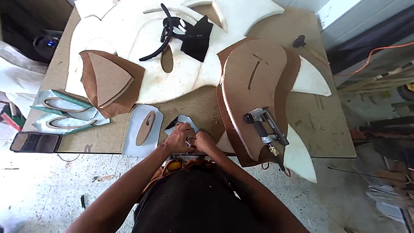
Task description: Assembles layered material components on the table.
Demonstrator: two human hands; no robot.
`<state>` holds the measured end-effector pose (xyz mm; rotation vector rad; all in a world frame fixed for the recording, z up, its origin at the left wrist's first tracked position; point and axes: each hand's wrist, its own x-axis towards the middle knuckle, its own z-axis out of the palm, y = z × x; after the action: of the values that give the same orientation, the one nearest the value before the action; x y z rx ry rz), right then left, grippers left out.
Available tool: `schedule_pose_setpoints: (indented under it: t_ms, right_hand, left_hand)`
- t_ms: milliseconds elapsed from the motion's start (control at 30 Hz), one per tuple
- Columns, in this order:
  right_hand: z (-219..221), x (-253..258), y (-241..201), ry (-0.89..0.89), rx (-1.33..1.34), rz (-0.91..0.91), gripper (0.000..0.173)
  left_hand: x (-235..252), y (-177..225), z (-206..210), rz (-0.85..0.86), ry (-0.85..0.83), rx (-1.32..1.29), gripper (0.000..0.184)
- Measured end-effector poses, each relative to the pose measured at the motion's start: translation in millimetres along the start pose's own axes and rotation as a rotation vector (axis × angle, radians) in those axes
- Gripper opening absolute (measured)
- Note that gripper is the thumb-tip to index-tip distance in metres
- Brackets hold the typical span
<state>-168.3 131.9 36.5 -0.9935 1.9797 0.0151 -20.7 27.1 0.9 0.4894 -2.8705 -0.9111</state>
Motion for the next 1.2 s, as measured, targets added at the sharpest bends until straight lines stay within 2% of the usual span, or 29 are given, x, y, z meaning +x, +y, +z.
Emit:
schedule_pose_setpoints:
  t_ms: [133, 233, 300, 367, 467, 533, 633, 733, 867, 900, 967, 1000, 1100, 1200]
  right_hand:
    - [-2, -3, -13, 0.033, -0.021, -0.011, 0.030]
    - [-11, -29, -2, 0.101, 0.147, -0.100, 0.025]
    - [-22, -53, 27, 0.254, 0.347, -0.249, 0.031]
    - [-49, -58, 69, 0.480, 0.400, -0.330, 0.033]
    - [-129, -87, 111, 0.727, 0.292, -0.106, 0.037]
    - [-152, -83, 153, 0.826, 0.189, -0.008, 0.053]
    - [-143, -81, 185, 0.826, 0.056, 0.084, 0.080]
    - [-131, -71, 194, 0.902, -0.004, 0.114, 0.082]
    - [-131, -77, 188, 0.831, 0.015, 0.162, 0.075]
    - [-133, -89, 176, 0.818, 0.024, 0.164, 0.068]
    - [-133, -117, 145, 0.785, 0.049, 0.163, 0.044]
    - [-130, -132, 129, 0.741, 0.074, 0.159, 0.035]
    - [-103, -161, 85, 0.481, 0.183, 0.040, 0.028]
    - [-57, -153, 37, 0.287, 0.113, -0.057, 0.029]
  left_hand:
    - [-6, 11, 3, -0.111, 0.045, 0.073, 0.054]
    - [-4, 15, 7, -0.131, 0.087, 0.021, 0.037]
    - [-2, 15, 8, -0.154, 0.083, -0.010, 0.035]
    - [-1, 13, 5, -0.173, 0.073, -0.033, 0.035]
    - [-4, 7, 4, -0.132, 0.083, -0.075, 0.029]
    - [-1, 3, 3, -0.100, 0.091, -0.101, 0.024]
    - [-1, 0, 8, -0.066, 0.121, -0.135, 0.020]
    - [-2, -2, 11, -0.084, 0.138, -0.155, 0.019]
    - [-4, -3, 11, -0.081, 0.134, -0.182, 0.017]
    - [-4, -4, 11, -0.077, 0.140, -0.199, 0.015]
    - [-5, -6, 10, -0.070, 0.155, -0.217, 0.014]
    - [-6, -6, 10, -0.063, 0.161, -0.224, 0.014]
    - [-8, -6, 12, -0.036, 0.186, -0.229, 0.013]
    - [-8, -6, 9, -0.027, 0.187, -0.237, 0.012]
